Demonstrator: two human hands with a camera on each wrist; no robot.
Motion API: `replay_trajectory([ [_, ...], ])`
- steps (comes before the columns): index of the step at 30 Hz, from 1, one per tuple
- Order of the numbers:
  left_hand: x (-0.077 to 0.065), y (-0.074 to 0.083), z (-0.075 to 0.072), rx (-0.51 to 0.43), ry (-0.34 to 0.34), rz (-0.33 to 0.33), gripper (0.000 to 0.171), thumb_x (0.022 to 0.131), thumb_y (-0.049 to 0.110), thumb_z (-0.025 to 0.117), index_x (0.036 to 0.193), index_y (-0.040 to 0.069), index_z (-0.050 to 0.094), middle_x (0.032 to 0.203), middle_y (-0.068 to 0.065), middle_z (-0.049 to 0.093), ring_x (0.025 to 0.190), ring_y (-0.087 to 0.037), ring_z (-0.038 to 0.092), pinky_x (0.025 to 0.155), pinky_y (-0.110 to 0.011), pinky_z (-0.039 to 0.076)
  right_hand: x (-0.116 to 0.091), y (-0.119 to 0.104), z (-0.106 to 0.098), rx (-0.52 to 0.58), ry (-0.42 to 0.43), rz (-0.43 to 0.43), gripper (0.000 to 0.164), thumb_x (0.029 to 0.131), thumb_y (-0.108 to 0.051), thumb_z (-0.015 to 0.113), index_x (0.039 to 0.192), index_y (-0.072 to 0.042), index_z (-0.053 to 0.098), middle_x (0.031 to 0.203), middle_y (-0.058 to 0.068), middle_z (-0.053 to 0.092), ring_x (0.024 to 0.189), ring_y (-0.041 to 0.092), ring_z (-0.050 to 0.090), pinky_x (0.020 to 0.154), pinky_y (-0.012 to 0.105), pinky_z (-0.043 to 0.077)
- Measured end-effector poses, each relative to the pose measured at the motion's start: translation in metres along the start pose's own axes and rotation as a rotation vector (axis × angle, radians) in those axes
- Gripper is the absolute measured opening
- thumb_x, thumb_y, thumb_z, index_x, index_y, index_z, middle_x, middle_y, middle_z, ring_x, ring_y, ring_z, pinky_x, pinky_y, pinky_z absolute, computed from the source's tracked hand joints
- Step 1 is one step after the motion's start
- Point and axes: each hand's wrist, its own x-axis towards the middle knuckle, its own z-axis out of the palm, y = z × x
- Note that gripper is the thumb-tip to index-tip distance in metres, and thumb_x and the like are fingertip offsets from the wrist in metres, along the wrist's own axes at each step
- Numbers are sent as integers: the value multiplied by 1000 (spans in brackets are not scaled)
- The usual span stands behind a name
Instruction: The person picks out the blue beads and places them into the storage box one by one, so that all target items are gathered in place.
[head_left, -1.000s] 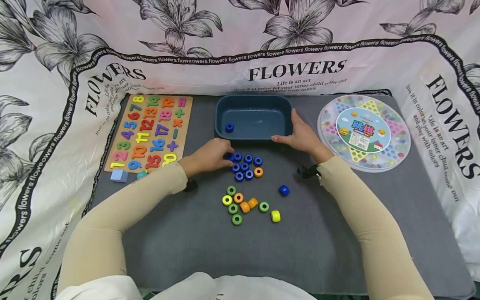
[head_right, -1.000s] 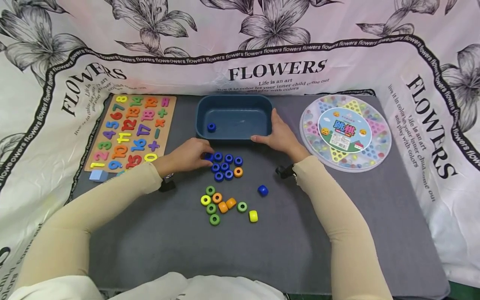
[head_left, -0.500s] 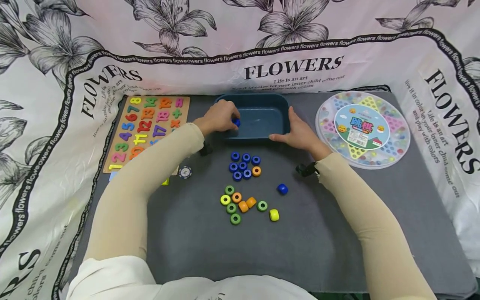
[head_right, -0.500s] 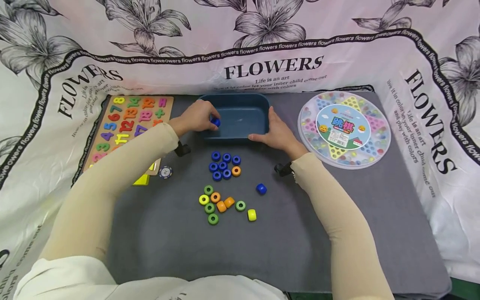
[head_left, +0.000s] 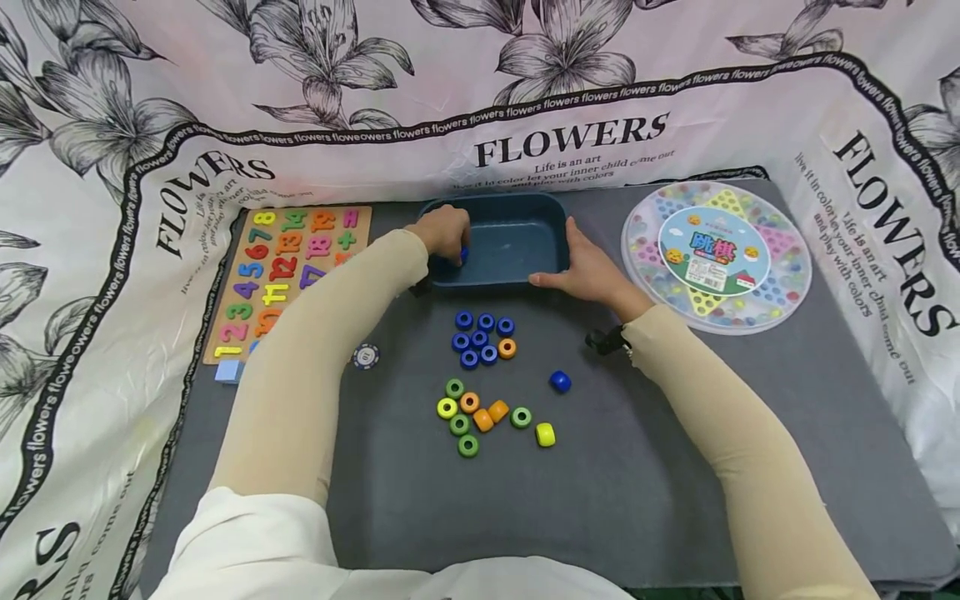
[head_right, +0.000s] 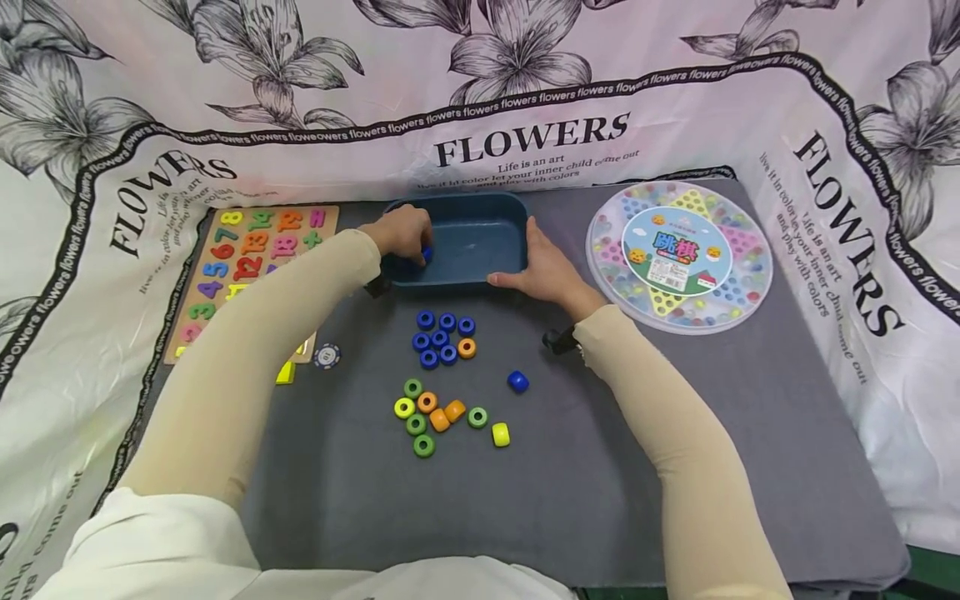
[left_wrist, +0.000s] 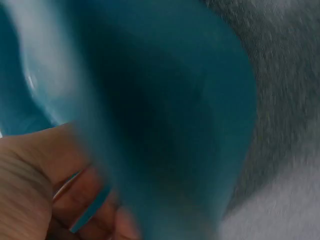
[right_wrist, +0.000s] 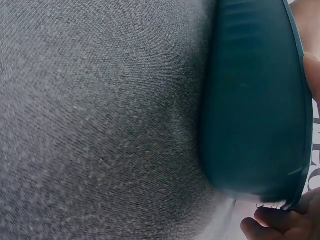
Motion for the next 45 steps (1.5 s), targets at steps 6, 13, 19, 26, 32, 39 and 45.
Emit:
replay_trajectory([
  [6,5,-7,12,-21,21,21,39,75,20,77,111,9,66,110,-8,63,99,-20,59,89,-38,50,0,-1,6,1,12,-4,127,69,-71,62,147,-7,-16,157,13,-5,144,33,12,115,46,17],
  [13,-8,-4,5,-37,44,62,45,76,24,77,115,7,64,114,-9,62,102,-22,59,89,-39,50,3,-4,8,-2,6,-8,128,68,-73,61,147,-7,-15,157,12,-5,143,33,14,115,46,18],
  [19,-53,45,-23,49,201,304,40,80,28,72,116,11,65,113,-4,64,102,-18,58,90,-35,48,2,-5,3,7,9,-13,125,71,-69,61,147,-6,-15,156,15,-5,142,36,16,113,49,21],
  [26,-126,90,-2,263,182,479,34,86,28,66,117,13,64,110,-2,64,99,-16,61,84,-32,51,4,-5,3,0,-5,-11,124,72,-69,60,146,-8,-18,156,14,-7,142,37,16,113,49,22],
  [32,-131,60,47,214,149,388,32,86,26,66,115,12,66,104,-3,68,89,-16,64,78,-32,53,5,-4,0,3,21,17,126,69,-73,60,147,-11,-18,157,12,-4,142,36,16,113,50,20],
  [39,-121,23,73,83,213,272,36,82,21,70,116,8,66,112,-6,68,95,-20,66,80,-38,54,1,1,2,15,49,29,125,69,-71,61,147,-10,-15,157,13,-1,142,36,18,113,50,21],
  [45,-121,19,90,166,217,304,20,81,23,72,95,9,71,88,-4,70,78,-18,65,67,-37,54,-2,-4,5,23,35,-1,124,71,-68,63,147,-8,-14,156,13,-1,142,36,18,113,50,22],
])
